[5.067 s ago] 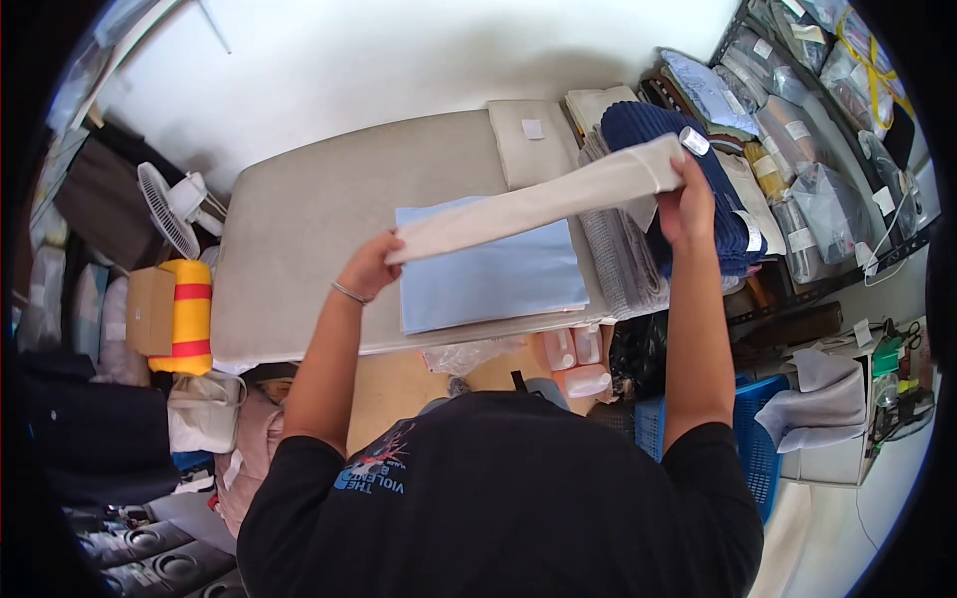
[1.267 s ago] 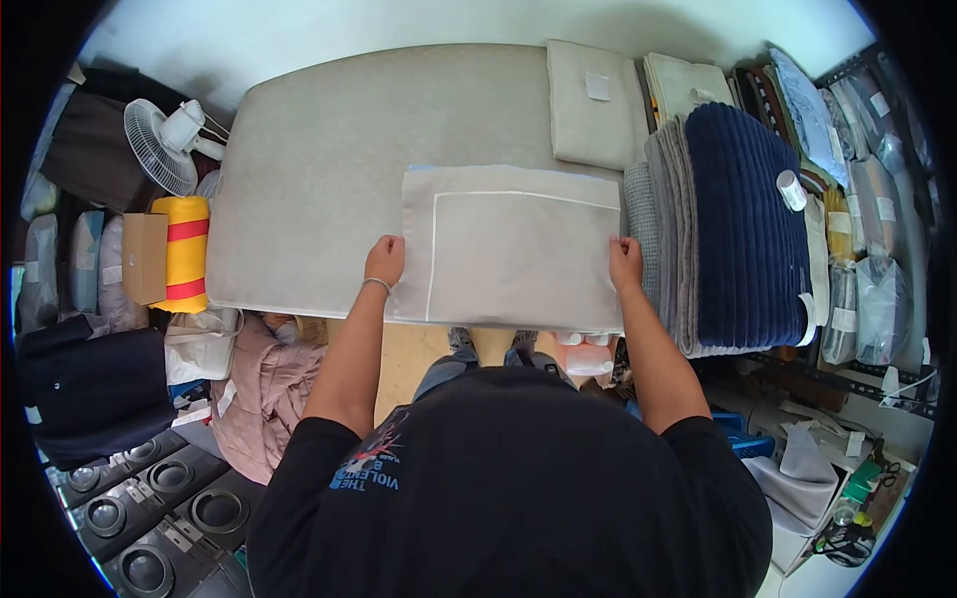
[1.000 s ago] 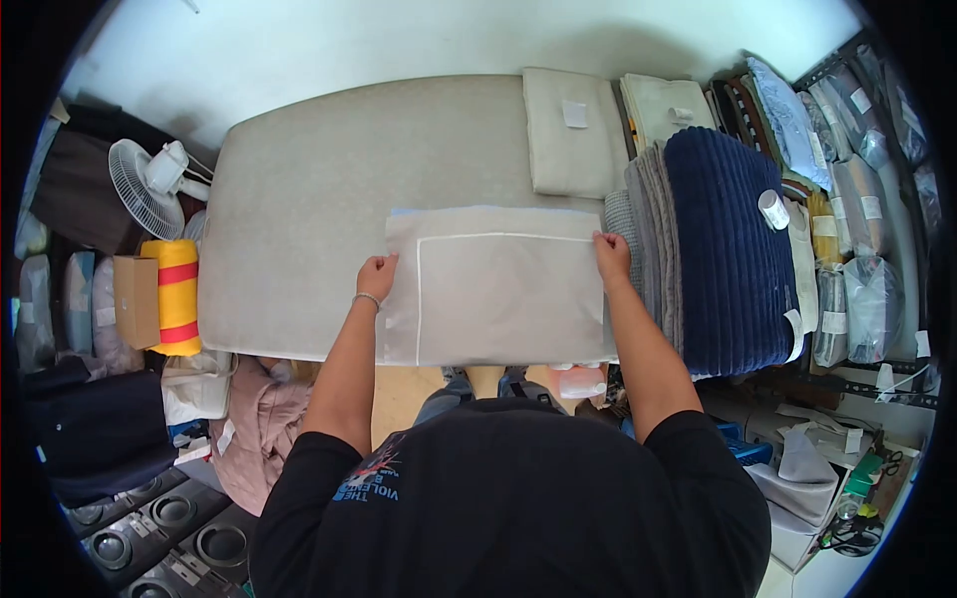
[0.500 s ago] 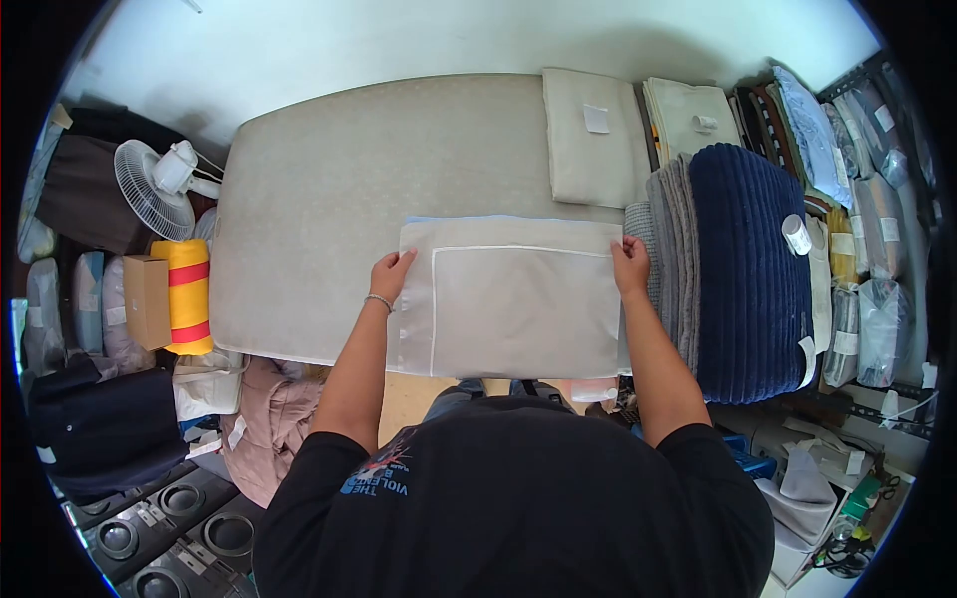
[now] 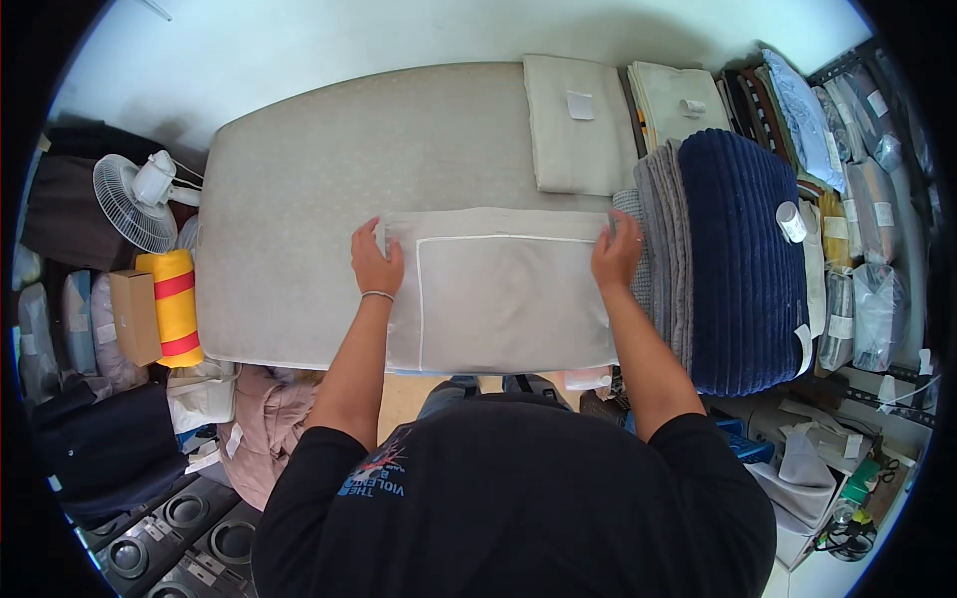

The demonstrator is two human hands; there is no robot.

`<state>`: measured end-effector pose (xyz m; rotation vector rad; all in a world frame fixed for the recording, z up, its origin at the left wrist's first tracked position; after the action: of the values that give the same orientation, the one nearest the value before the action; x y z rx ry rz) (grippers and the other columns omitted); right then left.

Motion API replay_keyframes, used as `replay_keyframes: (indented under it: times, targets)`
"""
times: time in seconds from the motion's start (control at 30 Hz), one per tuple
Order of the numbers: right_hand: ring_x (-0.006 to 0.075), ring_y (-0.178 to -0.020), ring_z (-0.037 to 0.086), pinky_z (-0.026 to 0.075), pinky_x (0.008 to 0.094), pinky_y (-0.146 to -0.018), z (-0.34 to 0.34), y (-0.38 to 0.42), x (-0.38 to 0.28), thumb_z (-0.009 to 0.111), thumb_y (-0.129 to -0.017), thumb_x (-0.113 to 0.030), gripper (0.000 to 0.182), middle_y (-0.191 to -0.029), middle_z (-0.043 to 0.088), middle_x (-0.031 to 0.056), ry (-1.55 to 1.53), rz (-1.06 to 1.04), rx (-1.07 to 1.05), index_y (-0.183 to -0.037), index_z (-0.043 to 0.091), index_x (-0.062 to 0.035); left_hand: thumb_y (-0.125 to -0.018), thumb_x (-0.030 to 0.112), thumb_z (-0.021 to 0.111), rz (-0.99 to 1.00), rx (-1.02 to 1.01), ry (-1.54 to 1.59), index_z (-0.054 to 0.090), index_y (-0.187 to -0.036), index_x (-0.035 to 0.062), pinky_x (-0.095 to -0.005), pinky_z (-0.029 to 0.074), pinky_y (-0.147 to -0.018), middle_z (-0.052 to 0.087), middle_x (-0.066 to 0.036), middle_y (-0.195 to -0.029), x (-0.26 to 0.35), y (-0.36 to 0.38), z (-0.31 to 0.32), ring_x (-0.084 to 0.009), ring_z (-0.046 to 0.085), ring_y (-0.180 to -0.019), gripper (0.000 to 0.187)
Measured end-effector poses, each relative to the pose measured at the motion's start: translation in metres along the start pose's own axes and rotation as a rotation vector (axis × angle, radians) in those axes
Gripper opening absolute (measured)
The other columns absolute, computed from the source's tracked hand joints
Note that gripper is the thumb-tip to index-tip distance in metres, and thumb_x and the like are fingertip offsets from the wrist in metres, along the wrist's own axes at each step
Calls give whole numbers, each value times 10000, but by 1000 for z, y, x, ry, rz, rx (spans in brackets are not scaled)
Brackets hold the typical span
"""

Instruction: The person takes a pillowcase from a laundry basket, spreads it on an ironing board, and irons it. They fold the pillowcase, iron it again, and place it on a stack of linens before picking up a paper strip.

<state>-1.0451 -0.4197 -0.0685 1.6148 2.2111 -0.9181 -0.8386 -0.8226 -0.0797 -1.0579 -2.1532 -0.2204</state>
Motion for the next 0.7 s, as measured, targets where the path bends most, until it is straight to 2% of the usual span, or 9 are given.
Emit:
replay_keyframes:
  times: [0.03,0.07,0.13,0.17,0.2,0.33,0.47,0.53,0.7]
  targets:
    - [315,-1163,497,359,462,-1007,0,4,-33,632,-863,-207,350,-1214,551,130,17,-203,-41,-1177,557,-71,-877,233,582,364,137,-151,495,-1321,103,-452,410,-986,572,-130,-1265,42,9,-10,-286,543,-1160,470]
    - [317,-1261,418,284,510,-1058,14,13,-56,619,-868,-271,456,-1327,479,120,116,-269,-185,-1285,498,-132,-877,233,582,361,134,-151,495,-1321,103,-452,410,-986,572,-130,-1265,51,15,-6,-286,543,-1160,470]
    - [318,-1358,339,209,559,-1108,36,29,-79,606,-874,-335,564,-1440,407,110,215,-331,-336,-1394,439,-194,-894,322,515,348,-233,-463,308,-1475,138,-605,180,-1103,298,-110,-1532,54,33,43,-272,274,-1415,643]
    - [305,-1408,237,137,585,-1120,52,42,-83,563,-885,-392,618,-1512,283,89,265,-380,-480,-1447,342,-258,-903,409,463,128,-395,-449,143,-1529,147,-701,14,-1073,101,-60,-1600,21,38,63,-235,111,-1471,750]
    - [291,-1457,134,65,611,-1132,65,55,-84,520,-897,-448,676,-1584,160,69,315,-430,-622,-1501,245,-322,-903,409,463,124,-400,-450,143,-1529,147,-701,14,-1073,101,-60,-1600,15,44,67,-235,111,-1471,750]
    - [334,-1465,60,25,697,-1081,57,56,-92,530,-859,-545,740,-1596,80,98,370,-422,-619,-1503,227,-345,-895,421,474,177,-335,-546,111,-1529,106,-723,-7,-1049,73,-105,-1599,28,64,55,-278,81,-1473,795]
    - [367,-1460,51,44,759,-1026,41,107,-135,553,-809,-606,795,-1591,94,119,264,-557,-655,-1496,255,-342,-877,471,486,270,-487,-517,126,-1521,65,-726,8,-1040,79,-156,-1590,65,134,38,-325,83,-1468,842]
    - [376,-1457,66,77,778,-1001,39,157,-157,564,-767,-654,833,-1587,121,117,148,-697,-844,-1486,291,-333,-865,485,499,231,-494,-480,142,-1518,60,-727,15,-1038,91,-158,-1588,51,172,37,-332,94,-1465,857]
    - [379,-1451,102,93,778,-997,50,183,-139,558,-750,-687,844,-1583,142,115,174,-714,-836,-1476,320,-329,-855,530,511,234,-443,-461,194,-1510,69,-733,35,-1033,147,-157,-1578,39,194,37,-321,139,-1458,862]
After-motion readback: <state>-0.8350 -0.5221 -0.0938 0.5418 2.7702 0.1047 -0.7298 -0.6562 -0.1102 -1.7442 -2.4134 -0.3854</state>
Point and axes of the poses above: each hand's wrist, its own y-axis away from the middle knuckle, its own z-axis out of the palm, x = y × z, the point moved 10 cm from there along -y, towards the middle knuckle
